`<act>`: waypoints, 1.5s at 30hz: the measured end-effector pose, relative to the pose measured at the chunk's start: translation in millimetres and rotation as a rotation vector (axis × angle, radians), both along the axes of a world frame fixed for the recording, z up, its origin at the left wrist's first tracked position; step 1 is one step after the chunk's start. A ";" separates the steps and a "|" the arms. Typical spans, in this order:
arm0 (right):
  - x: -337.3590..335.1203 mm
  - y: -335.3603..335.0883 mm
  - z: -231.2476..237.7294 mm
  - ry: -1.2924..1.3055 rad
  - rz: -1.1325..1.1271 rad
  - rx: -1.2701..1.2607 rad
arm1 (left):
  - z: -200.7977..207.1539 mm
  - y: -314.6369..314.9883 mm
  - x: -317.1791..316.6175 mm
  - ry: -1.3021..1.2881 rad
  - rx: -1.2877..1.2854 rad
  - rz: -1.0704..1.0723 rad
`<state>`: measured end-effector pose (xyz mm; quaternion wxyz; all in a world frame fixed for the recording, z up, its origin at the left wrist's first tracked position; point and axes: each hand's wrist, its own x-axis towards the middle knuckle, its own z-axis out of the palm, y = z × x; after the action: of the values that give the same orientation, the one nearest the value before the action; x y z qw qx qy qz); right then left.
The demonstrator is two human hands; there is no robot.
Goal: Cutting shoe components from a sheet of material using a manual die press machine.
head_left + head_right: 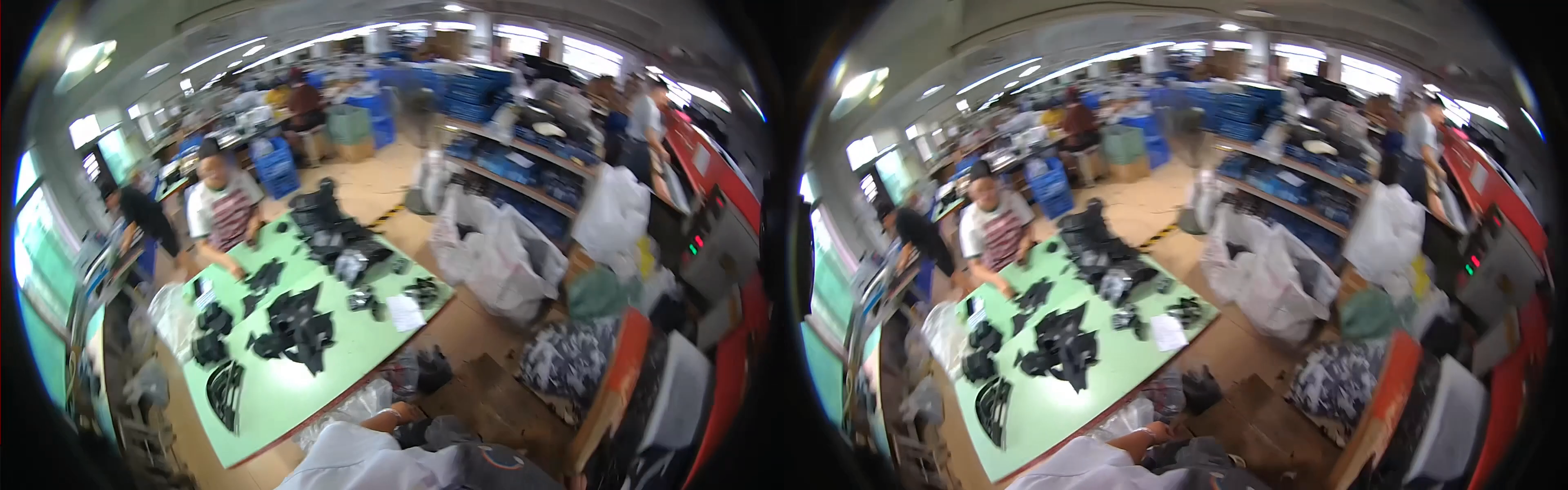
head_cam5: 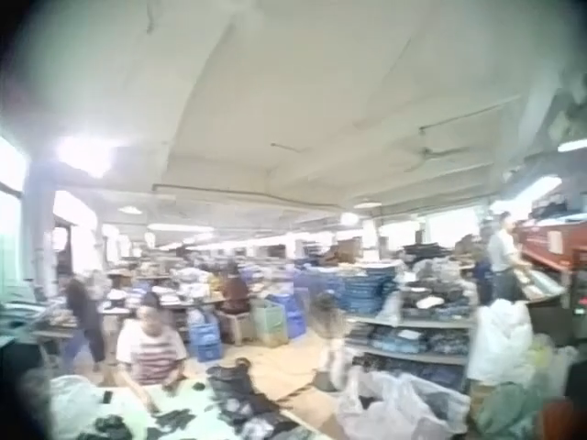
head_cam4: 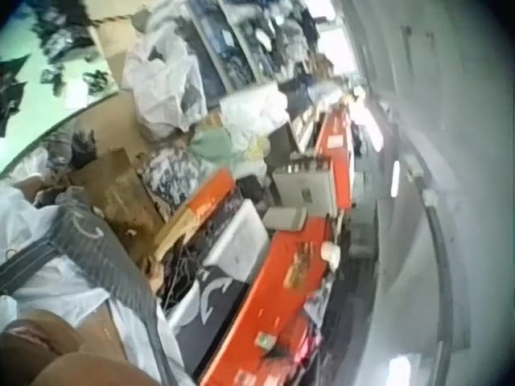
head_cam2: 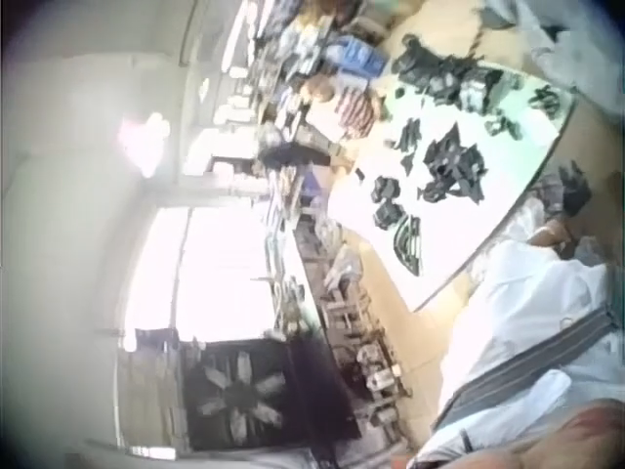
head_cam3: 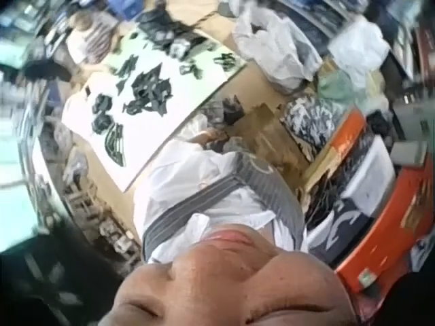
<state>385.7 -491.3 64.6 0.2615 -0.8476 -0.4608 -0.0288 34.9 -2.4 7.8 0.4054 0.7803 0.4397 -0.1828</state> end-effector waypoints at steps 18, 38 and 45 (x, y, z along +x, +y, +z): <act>-210.6 59.5 200.9 0.196 -0.689 0.264 | -33.1 -82.1 184.5 0.051 0.011 -1.660; -247.9 34.9 211.1 0.157 -0.895 0.154 | 86.5 -352.7 472.6 -0.753 0.325 -2.150; -242.8 48.1 212.3 0.205 -0.971 0.131 | 75.3 -307.4 478.0 -0.709 0.399 -2.206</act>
<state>142.9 -443.1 277.0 0.3147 -0.9445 0.0176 -0.0926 512.9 -309.7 83.1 -0.0022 0.7955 -0.5907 -0.1352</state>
